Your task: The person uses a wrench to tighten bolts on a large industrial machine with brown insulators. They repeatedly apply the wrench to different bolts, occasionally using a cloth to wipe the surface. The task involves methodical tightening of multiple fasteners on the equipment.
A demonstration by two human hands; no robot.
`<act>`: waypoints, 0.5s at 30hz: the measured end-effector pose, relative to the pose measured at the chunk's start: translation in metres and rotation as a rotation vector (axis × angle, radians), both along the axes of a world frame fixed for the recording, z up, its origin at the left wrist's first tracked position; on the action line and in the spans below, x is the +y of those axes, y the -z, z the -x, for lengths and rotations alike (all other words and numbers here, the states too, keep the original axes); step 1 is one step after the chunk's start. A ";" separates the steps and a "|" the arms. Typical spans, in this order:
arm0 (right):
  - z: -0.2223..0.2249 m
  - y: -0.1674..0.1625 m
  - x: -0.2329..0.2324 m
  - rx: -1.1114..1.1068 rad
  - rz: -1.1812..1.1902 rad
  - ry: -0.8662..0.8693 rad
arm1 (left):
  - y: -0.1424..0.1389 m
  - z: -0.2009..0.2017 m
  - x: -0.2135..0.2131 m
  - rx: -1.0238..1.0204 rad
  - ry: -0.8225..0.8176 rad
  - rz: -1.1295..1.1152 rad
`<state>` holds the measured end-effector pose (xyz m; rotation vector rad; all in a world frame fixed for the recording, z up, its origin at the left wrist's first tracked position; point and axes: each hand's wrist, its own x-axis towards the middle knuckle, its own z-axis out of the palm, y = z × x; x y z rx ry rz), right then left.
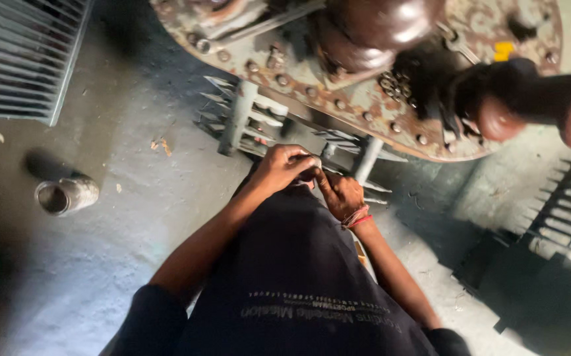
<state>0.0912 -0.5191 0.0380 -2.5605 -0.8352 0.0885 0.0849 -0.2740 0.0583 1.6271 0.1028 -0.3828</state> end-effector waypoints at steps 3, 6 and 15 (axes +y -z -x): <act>-0.002 0.001 0.013 0.397 -0.062 0.228 | 0.024 -0.003 0.016 -0.073 0.007 -0.055; -0.007 -0.002 0.013 0.456 0.036 0.310 | 0.060 -0.011 0.034 -0.170 -0.069 -0.066; -0.011 -0.015 0.029 0.559 0.128 0.515 | 0.143 -0.107 0.058 0.239 -0.658 0.768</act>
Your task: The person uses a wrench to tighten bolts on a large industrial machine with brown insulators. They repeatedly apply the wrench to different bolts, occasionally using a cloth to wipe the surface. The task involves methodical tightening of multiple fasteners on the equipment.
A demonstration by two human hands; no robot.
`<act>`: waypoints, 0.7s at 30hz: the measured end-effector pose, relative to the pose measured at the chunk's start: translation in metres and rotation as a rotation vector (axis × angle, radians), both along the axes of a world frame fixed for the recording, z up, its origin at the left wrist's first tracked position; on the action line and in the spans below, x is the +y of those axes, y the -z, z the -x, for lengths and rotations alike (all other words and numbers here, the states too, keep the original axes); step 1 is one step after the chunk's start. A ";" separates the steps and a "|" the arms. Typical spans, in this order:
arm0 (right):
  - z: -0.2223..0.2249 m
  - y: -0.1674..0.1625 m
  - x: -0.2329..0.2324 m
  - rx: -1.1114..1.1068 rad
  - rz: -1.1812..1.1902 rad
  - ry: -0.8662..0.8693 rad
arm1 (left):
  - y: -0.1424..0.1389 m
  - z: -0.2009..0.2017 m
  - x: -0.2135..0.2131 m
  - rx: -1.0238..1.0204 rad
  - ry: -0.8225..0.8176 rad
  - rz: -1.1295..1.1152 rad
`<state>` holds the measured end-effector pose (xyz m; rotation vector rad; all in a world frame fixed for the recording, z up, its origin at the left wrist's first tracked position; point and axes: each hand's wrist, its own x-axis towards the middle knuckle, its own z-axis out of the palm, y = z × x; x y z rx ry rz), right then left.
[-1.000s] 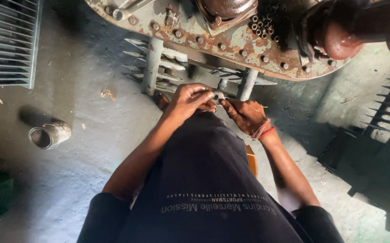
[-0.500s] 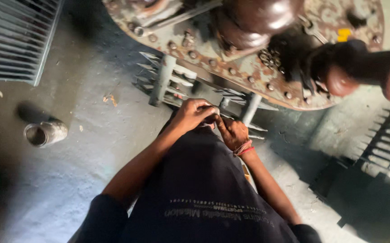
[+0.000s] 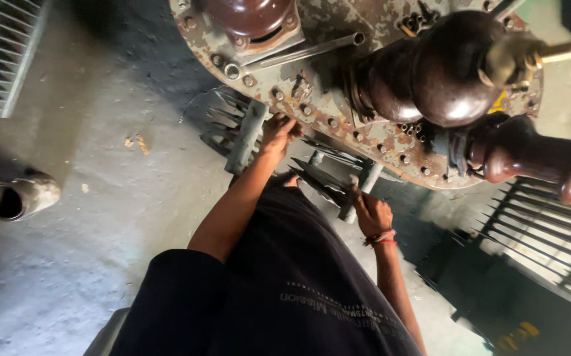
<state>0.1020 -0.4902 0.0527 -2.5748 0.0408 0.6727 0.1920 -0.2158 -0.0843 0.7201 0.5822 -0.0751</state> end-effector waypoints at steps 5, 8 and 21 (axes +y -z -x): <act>0.001 -0.010 0.007 0.067 0.070 0.042 | 0.004 -0.010 0.005 -0.068 0.274 -0.156; 0.001 -0.015 0.010 0.033 0.015 0.026 | 0.002 -0.005 0.012 -0.224 0.363 -0.335; -0.005 -0.022 0.022 0.077 0.129 0.052 | 0.004 0.011 -0.001 0.228 -0.063 -0.198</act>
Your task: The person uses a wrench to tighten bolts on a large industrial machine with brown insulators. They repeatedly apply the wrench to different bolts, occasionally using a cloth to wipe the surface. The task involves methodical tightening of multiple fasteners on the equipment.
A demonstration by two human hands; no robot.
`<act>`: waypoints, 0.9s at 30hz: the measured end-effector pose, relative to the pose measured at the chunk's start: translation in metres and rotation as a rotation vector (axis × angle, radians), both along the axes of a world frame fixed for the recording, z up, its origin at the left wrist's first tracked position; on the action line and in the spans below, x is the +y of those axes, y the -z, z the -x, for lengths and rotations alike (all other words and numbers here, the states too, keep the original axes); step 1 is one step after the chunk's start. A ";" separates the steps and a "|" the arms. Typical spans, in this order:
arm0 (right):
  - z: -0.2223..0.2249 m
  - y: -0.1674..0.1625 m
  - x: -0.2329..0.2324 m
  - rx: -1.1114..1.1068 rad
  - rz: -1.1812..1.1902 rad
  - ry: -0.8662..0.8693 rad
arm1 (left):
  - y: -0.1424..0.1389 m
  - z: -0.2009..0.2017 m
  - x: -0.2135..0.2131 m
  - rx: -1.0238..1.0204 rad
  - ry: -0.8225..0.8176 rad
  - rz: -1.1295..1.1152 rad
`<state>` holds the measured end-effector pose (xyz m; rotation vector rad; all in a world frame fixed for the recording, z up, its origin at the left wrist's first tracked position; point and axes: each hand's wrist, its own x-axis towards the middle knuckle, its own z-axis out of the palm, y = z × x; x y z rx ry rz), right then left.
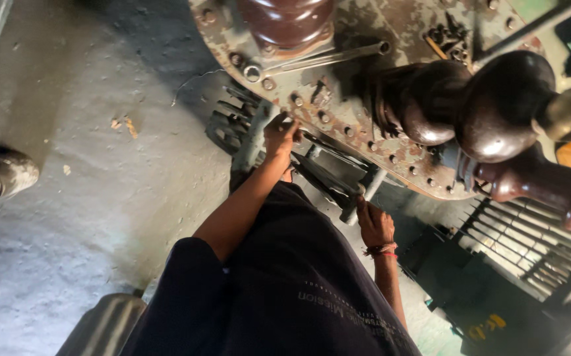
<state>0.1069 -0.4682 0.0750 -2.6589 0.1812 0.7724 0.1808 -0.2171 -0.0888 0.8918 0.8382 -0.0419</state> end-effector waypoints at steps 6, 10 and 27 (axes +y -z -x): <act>-0.009 0.008 0.006 0.022 -0.037 -0.039 | -0.012 0.003 0.029 -0.325 -0.016 0.035; -0.016 0.015 0.009 -0.024 -0.023 -0.113 | -0.004 -0.015 0.043 -0.395 0.023 0.034; -0.019 0.035 0.004 0.018 -0.026 -0.134 | -0.018 -0.033 0.089 -0.424 -0.186 -0.085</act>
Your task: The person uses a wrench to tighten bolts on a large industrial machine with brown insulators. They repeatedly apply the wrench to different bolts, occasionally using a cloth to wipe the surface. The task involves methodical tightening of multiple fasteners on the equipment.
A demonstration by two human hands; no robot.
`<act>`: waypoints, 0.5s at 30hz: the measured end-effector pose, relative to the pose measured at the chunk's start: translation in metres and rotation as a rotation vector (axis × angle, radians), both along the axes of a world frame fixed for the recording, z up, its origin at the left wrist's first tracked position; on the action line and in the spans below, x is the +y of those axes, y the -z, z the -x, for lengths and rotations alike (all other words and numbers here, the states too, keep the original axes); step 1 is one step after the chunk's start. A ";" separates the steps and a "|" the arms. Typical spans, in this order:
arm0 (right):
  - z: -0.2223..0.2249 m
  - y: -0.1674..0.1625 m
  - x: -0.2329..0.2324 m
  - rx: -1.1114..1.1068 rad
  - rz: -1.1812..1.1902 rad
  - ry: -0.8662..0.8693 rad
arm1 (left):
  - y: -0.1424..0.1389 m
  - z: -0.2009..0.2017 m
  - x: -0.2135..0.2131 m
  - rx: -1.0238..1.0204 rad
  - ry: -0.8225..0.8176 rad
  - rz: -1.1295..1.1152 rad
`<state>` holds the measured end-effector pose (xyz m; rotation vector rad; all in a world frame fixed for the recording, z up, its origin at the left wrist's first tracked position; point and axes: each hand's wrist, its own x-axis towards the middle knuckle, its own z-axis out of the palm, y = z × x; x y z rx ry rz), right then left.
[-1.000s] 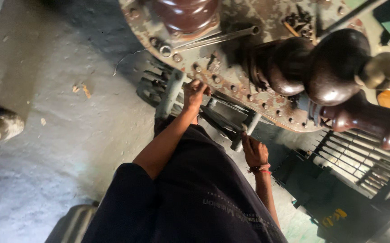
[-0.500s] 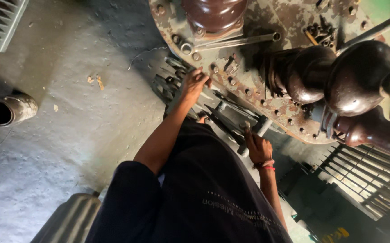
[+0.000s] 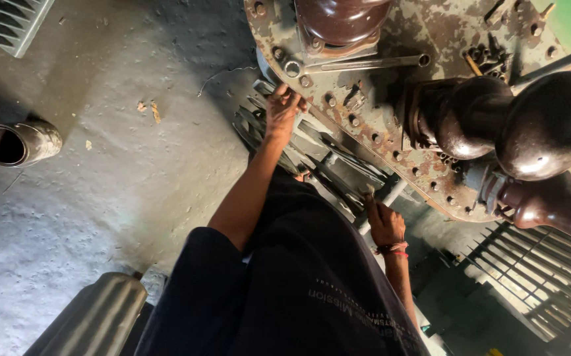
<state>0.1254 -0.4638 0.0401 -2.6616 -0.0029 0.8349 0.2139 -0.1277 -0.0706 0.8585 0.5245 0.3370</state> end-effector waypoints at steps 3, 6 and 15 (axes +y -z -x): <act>0.000 0.003 0.001 0.008 0.020 -0.007 | 0.002 0.002 0.010 -0.045 0.082 -0.030; -0.002 0.006 0.004 -0.007 0.005 -0.049 | 0.009 0.000 -0.002 0.124 0.041 -0.121; -0.040 0.016 0.040 -0.129 -0.030 -0.291 | 0.023 -0.014 -0.057 0.208 -0.018 0.367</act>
